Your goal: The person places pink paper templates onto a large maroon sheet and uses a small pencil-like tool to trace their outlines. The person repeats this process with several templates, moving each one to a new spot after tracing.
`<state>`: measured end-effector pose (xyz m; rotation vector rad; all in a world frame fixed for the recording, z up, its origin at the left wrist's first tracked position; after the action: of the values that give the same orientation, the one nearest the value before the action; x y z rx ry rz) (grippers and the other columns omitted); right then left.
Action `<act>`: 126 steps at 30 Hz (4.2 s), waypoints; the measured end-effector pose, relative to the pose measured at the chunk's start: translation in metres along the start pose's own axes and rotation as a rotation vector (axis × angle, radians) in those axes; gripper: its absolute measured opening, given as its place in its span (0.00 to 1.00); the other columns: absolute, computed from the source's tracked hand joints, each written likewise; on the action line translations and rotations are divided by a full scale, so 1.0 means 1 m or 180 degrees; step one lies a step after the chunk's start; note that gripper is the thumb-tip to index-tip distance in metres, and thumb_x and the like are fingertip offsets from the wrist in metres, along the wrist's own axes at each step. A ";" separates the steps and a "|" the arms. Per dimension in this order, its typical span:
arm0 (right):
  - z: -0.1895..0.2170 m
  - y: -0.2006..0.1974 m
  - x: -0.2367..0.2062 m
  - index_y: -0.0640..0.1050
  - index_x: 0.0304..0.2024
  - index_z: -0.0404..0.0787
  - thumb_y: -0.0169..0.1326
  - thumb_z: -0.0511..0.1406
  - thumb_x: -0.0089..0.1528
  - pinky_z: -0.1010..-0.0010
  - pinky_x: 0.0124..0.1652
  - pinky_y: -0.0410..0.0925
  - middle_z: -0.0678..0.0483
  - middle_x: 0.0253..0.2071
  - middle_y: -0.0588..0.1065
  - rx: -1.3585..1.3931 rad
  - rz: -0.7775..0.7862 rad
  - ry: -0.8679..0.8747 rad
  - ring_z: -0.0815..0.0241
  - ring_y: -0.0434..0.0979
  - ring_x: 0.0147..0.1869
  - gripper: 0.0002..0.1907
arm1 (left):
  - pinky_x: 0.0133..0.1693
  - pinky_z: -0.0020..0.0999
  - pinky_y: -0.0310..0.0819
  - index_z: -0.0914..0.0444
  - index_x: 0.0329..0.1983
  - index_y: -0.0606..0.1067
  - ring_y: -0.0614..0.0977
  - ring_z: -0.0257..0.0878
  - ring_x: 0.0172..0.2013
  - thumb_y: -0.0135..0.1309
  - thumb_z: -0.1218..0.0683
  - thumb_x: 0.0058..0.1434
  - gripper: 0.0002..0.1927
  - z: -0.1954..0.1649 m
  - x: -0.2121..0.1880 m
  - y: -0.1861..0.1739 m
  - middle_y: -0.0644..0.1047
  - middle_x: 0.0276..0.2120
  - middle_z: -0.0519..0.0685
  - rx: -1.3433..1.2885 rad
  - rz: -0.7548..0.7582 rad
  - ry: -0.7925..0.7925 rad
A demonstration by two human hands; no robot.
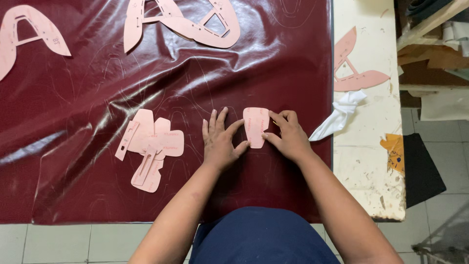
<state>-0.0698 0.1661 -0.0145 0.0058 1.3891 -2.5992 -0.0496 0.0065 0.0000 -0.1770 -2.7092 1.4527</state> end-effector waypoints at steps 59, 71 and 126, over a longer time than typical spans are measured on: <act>0.844 -0.199 0.112 0.73 0.65 0.53 0.67 0.47 0.55 0.63 0.46 0.72 0.55 0.56 0.66 0.0025 0.0146 0.0076 0.58 0.75 0.45 0.37 | 0.71 0.59 0.33 0.47 0.60 0.76 0.49 0.55 0.74 0.67 0.39 0.50 0.33 0.202 -0.020 -0.820 0.56 0.73 0.54 -0.0051 -0.0182 0.0010; 0.885 -0.156 0.117 0.72 0.66 0.53 0.66 0.47 0.55 0.63 0.48 0.72 0.55 0.58 0.66 -0.0005 0.0231 0.0194 0.58 0.75 0.47 0.37 | 0.71 0.60 0.31 0.47 0.61 0.75 0.47 0.54 0.74 0.66 0.36 0.51 0.34 0.255 -0.031 -0.829 0.54 0.74 0.53 0.0050 -0.0098 0.0021; 1.127 -0.262 0.204 0.83 0.33 0.39 0.60 0.35 0.61 0.58 0.40 0.70 0.50 0.31 0.81 0.0107 -0.0243 -0.1812 0.49 0.80 0.34 0.06 | 0.26 0.51 0.81 0.77 0.61 0.62 0.83 0.57 0.27 0.46 0.55 0.62 0.27 0.209 -0.008 -0.970 0.74 0.46 0.71 0.0074 0.0423 0.0239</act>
<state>-0.2166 -0.6554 0.8130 -0.7316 1.1458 -2.3971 -0.1340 -0.6994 0.6926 -0.4091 -2.6653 1.4775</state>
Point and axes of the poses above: each hand's wrist, its own x-axis towards the middle knuckle, its own y-axis out of the palm, z = x × y, the point moved 5 cm from there along x, towards the middle knuckle
